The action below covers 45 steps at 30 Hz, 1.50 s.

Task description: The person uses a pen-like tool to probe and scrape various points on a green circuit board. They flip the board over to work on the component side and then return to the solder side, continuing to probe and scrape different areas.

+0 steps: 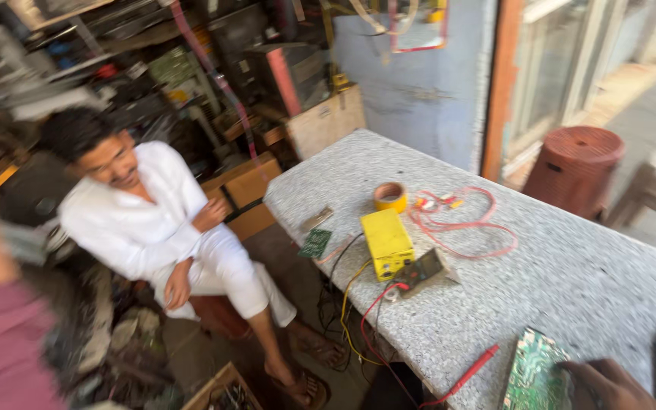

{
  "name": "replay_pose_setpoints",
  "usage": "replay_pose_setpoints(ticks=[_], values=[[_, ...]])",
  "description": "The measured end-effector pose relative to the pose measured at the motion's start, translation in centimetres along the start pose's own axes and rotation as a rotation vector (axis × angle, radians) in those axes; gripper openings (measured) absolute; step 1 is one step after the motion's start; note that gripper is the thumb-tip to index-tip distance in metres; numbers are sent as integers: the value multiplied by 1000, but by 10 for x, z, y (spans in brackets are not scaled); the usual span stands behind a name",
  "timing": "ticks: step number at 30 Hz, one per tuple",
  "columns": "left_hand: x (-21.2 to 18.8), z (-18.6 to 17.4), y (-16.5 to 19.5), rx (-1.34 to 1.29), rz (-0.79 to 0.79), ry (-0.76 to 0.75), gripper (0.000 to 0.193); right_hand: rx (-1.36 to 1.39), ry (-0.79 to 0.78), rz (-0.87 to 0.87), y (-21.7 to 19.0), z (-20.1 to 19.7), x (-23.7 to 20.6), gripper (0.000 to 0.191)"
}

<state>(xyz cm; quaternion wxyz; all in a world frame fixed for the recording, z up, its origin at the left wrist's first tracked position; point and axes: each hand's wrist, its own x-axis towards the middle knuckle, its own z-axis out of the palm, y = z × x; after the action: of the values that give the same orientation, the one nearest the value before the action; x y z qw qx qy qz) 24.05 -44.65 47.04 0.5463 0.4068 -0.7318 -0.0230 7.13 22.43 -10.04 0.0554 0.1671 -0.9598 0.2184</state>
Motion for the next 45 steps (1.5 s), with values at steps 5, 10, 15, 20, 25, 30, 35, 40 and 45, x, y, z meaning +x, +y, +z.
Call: replay_pose_setpoints(ticks=[5, 10, 15, 20, 25, 30, 35, 40, 45], values=[[-79, 27, -26, 2, -134, -107, 32, -46, -5, 13, -26, -29, -18, 28], [-107, 24, -37, -132, -154, -123, 32, 69, 47, -51, -49, -60, -36, 24], [-170, 86, -13, -615, -93, -202, 31, 143, 109, -162, -68, -77, -39, 26], [-299, 115, 5, -1302, -164, -761, 31, 178, 146, -308, -79, -91, -44, 24], [-557, 97, 83, -1679, -125, -1205, 35, 257, 162, -274, -83, -95, -45, 20], [-648, 70, 92, -1084, 523, -1040, 72, 391, 197, -126, -76, -94, -42, 16], [-632, 85, 98, -880, 696, -1286, 85, 325, 166, -256, -76, -94, -41, 17], [-622, 93, 102, -801, 775, -1365, 92, 226, 135, -333, -78, -97, -40, 19], [-621, 105, 107, -786, 744, -1422, 103, 190, 92, -383, -80, -99, -42, 23]])
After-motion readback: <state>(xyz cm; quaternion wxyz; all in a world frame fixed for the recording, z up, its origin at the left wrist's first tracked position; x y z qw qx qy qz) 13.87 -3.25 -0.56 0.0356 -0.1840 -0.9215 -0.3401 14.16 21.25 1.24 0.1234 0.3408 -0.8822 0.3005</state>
